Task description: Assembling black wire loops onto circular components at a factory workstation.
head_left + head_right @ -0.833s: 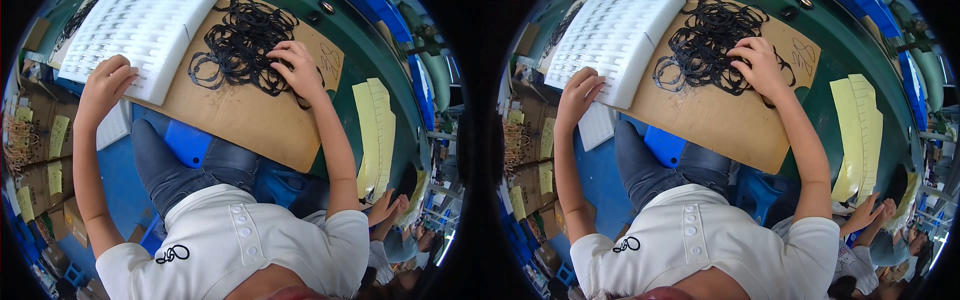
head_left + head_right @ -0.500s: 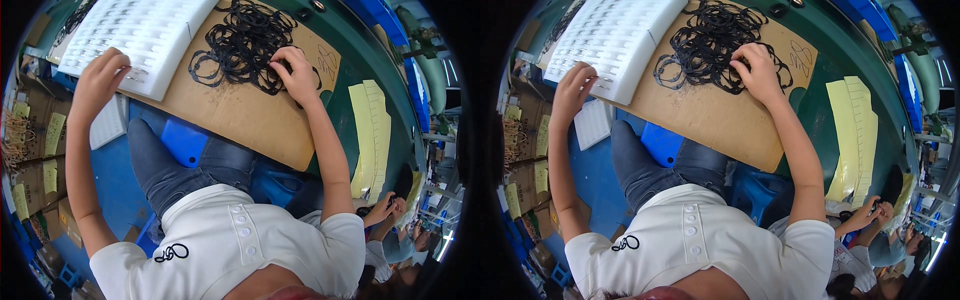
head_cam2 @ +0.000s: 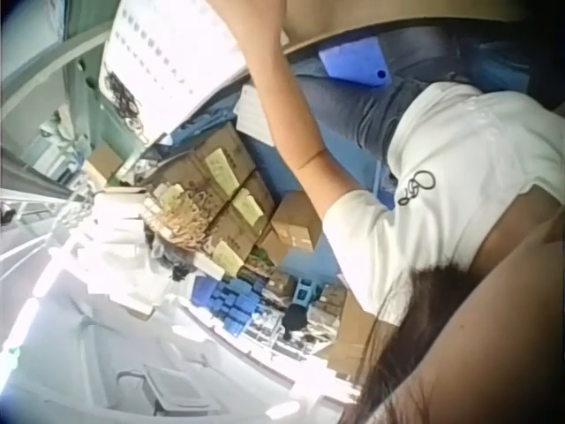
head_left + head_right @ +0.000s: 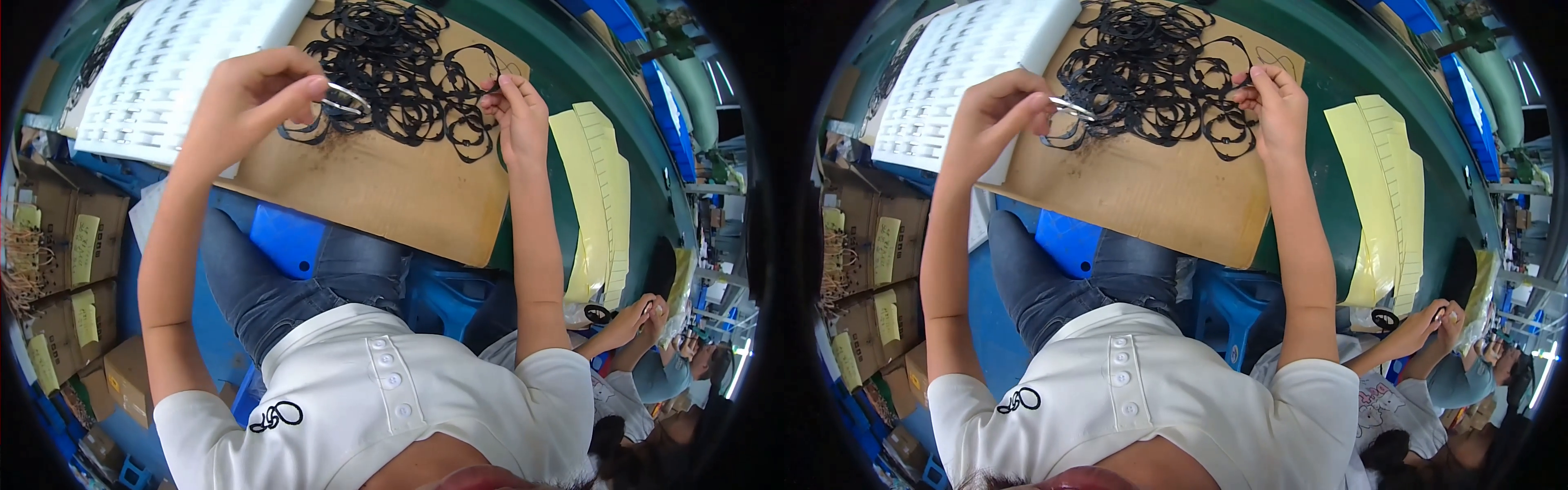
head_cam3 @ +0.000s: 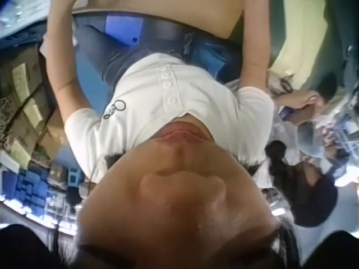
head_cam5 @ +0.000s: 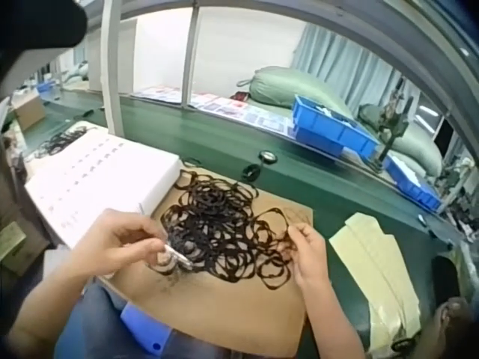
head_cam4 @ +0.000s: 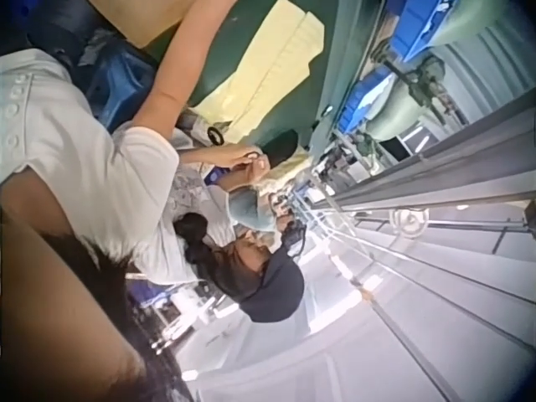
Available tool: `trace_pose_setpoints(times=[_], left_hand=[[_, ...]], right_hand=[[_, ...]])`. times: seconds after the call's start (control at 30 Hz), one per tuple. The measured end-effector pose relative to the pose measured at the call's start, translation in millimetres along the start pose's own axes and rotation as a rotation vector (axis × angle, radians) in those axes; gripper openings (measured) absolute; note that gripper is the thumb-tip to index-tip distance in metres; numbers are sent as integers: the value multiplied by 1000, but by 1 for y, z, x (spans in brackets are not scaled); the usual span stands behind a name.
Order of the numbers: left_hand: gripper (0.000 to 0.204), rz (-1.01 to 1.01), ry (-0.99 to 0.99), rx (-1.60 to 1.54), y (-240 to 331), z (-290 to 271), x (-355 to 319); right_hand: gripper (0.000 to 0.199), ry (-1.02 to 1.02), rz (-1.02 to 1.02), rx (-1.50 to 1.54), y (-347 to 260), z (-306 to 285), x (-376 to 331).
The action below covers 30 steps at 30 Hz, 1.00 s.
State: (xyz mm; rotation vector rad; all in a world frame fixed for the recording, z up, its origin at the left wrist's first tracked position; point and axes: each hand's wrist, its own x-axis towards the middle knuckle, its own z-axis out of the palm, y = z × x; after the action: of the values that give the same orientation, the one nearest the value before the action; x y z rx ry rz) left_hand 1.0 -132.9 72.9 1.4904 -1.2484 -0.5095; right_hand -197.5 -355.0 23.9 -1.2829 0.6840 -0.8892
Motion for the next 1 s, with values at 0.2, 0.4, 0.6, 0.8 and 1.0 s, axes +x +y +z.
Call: trace_pose_setpoints(times=[0.2,0.4,0.6,0.8,1.0], left_hand=[[10,-176,20,-35,-29,44,25],[12,-80,31,103,-33,64,35],[23,6,-9,193,-31,68,36],[24,-128,51,-147,-33,75,39],[22,-346,18,-514,-26,91,36]], right_hand=[[9,-19,19,54,-1,-8,-1],[9,-57,22,92,0,-12,-1],[10,-82,9,114,-2,-11,-4],[13,-163,-37,114,-7,-6,-10],[14,-199,-73,59,-14,-5,-16]])
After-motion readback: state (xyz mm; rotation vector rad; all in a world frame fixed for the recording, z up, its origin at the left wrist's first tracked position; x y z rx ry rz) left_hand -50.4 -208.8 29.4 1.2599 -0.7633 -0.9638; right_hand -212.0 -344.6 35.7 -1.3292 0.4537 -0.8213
